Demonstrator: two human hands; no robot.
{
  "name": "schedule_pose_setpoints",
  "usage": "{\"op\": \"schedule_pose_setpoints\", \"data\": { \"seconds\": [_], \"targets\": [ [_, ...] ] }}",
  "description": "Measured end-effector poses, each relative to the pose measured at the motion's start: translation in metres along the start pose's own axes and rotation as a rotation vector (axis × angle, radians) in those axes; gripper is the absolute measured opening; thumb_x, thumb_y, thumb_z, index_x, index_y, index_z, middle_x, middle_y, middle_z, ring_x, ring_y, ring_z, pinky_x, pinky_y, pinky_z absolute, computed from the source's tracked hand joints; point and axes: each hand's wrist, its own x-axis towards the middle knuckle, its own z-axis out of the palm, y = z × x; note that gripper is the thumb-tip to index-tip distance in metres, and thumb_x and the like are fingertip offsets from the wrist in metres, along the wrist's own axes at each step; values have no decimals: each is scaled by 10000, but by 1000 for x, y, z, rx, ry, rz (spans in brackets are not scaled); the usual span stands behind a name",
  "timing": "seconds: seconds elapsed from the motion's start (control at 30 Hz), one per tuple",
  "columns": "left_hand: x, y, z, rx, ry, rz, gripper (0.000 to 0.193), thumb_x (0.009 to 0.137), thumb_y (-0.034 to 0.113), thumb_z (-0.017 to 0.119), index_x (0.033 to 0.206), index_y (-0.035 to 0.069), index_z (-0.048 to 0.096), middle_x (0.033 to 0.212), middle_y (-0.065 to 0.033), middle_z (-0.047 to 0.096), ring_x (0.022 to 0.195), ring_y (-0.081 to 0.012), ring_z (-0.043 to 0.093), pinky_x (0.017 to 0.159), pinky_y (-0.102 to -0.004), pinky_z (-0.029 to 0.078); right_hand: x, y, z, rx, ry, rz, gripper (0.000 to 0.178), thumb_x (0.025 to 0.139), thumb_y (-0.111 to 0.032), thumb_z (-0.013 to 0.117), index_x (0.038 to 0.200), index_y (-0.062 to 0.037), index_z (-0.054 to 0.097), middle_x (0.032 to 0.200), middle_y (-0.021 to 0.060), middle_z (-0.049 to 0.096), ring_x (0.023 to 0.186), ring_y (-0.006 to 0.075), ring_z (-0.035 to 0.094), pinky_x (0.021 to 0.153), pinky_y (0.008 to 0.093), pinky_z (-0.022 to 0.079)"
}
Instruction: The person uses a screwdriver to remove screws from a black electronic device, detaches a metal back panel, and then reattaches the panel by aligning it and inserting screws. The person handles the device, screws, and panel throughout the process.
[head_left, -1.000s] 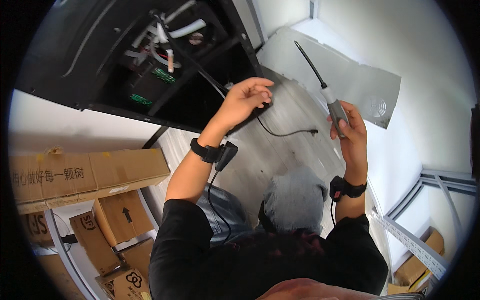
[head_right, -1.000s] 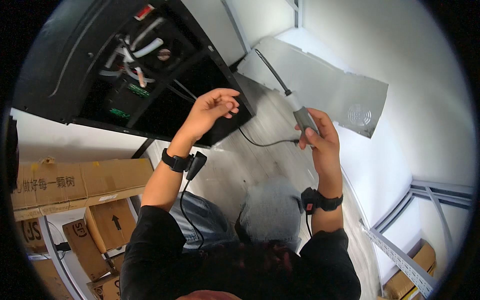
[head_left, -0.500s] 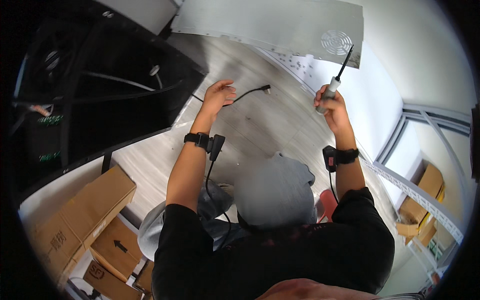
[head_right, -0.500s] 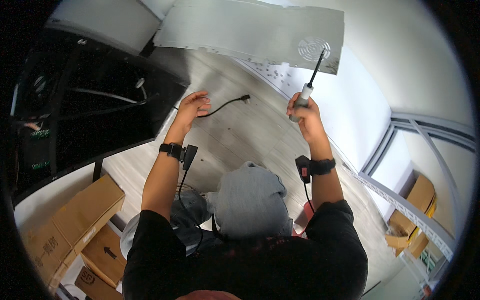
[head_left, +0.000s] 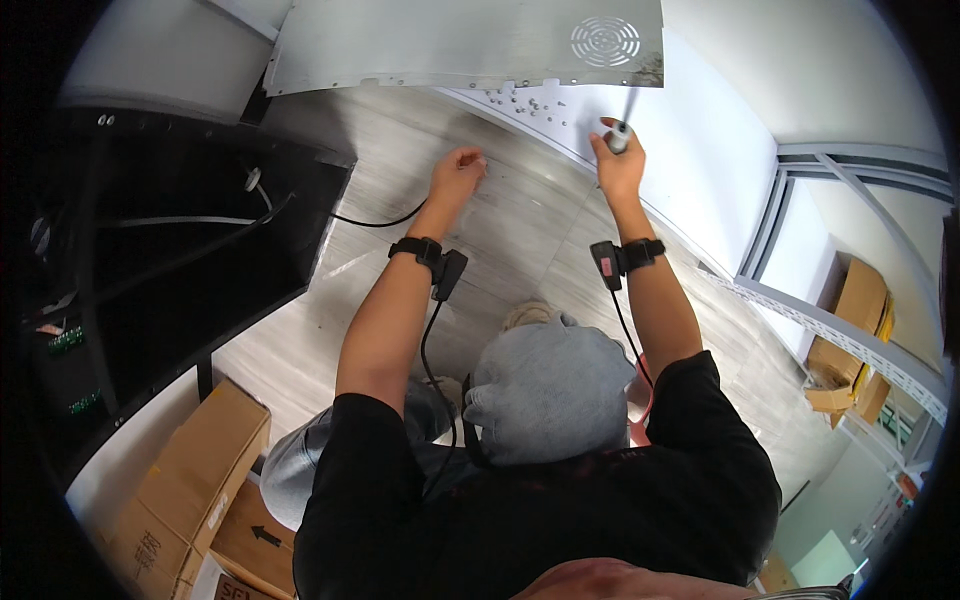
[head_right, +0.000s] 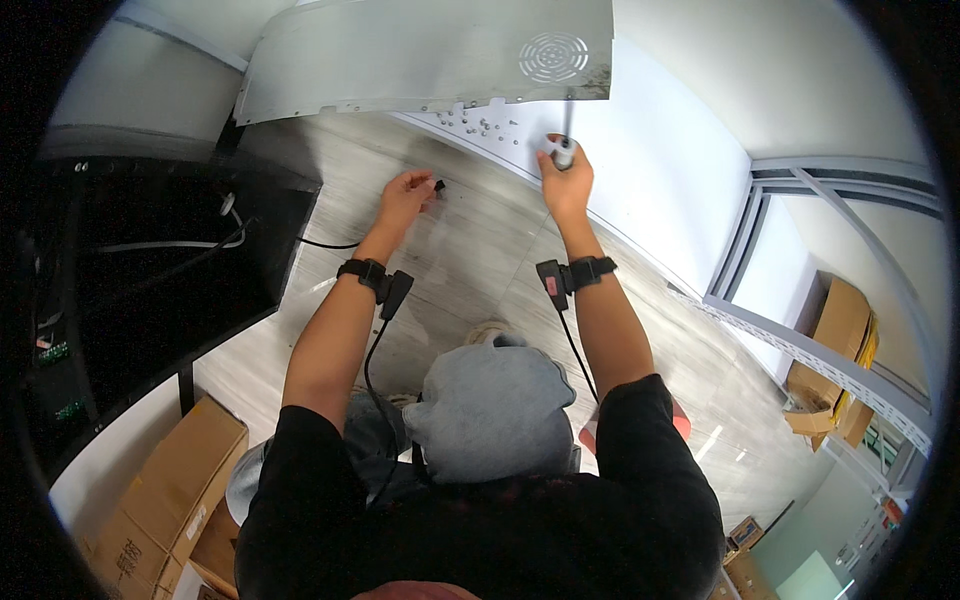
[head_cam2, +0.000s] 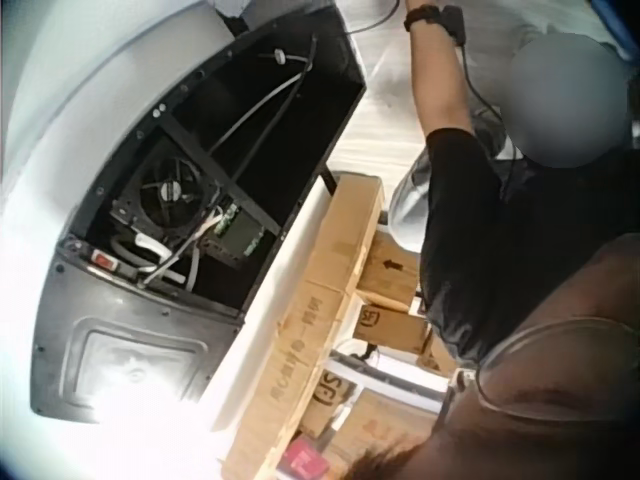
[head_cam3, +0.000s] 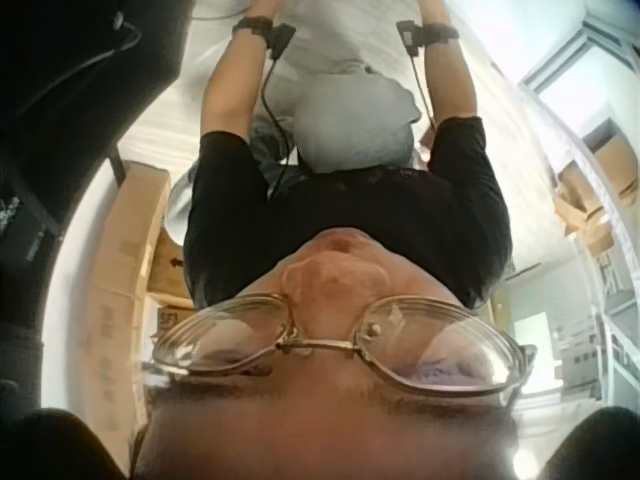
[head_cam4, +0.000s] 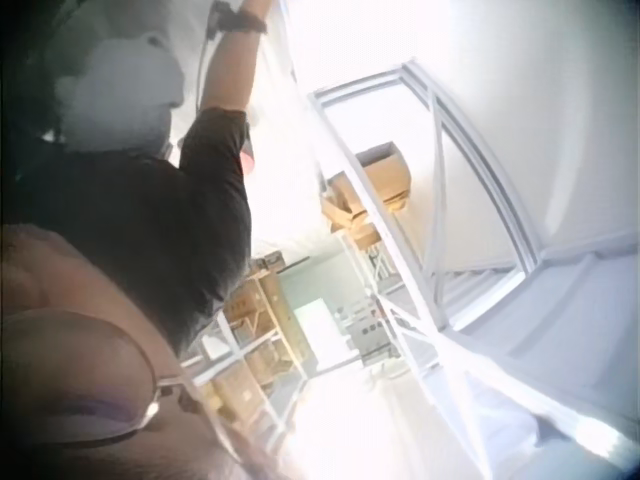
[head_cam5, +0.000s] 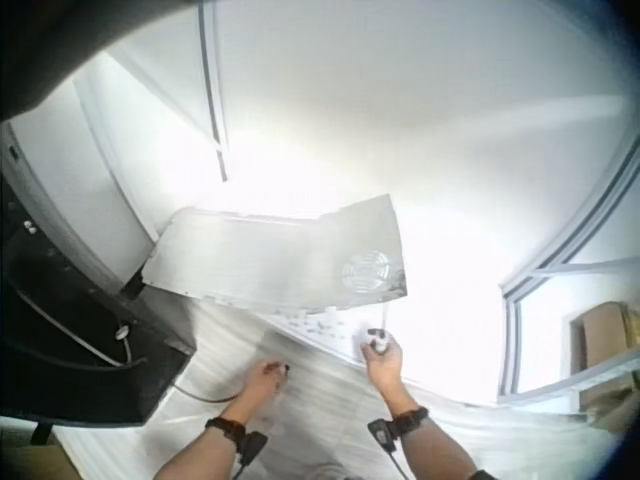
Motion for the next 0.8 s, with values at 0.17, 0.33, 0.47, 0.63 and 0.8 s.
{"op": "schedule_pose_setpoints", "data": {
  "seconds": [0.17, 0.33, 0.47, 0.63, 0.8],
  "targets": [
    [3, 20, 16, -25, -13, 104, 258, 916, 160, 587, 1146, 43, 588, 970, -36, 618, 874, -123, 605, 724, -263, 498, 4, 16, -6, -242, -63, -204, 303, 682, -112, 765, 918, -54, 584, 757, 109, 618, 678, 261, 596, 641, 348, 478],
    [2, 28, 28, -59, -61, 107, 246, 909, 146, 588, 1127, 32, 595, 973, -37, 620, 859, -119, 602, 698, -256, 493, 12, 48, -49, -484, -134, -191, 350, 630, -114, 767, 881, -60, 529, 822, 112, 599, 801, 307, 595, 702, 386, 479],
    [21, 16, 32, 162, 9, 171, 234, 885, 145, 611, 1091, 34, 621, 972, -40, 631, 839, -124, 593, 697, -256, 481, 13, 61, -80, -572, -45, -193, 357, 663, -159, 796, 884, -36, 545, 860, 117, 576, 800, 290, 567, 711, 377, 471],
    [36, 11, 65, 260, 31, 277, 227, 826, 148, 651, 1017, 24, 651, 906, -72, 666, 799, -176, 615, 721, -302, 496, 15, 67, -89, -644, 54, -238, 370, 681, -197, 800, 923, -15, 588, 883, 130, 598, 826, 306, 560, 738, 390, 463],
    [35, 15, 98, 322, 73, 367, 233, 829, 149, 667, 1028, 29, 652, 901, -60, 659, 789, -154, 601, 710, -291, 490, 14, 74, -79, -665, 185, -230, 364, 691, -227, 795, 917, -9, 612, 892, 139, 625, 875, 323, 552, 782, 409, 452]
  ]
}}
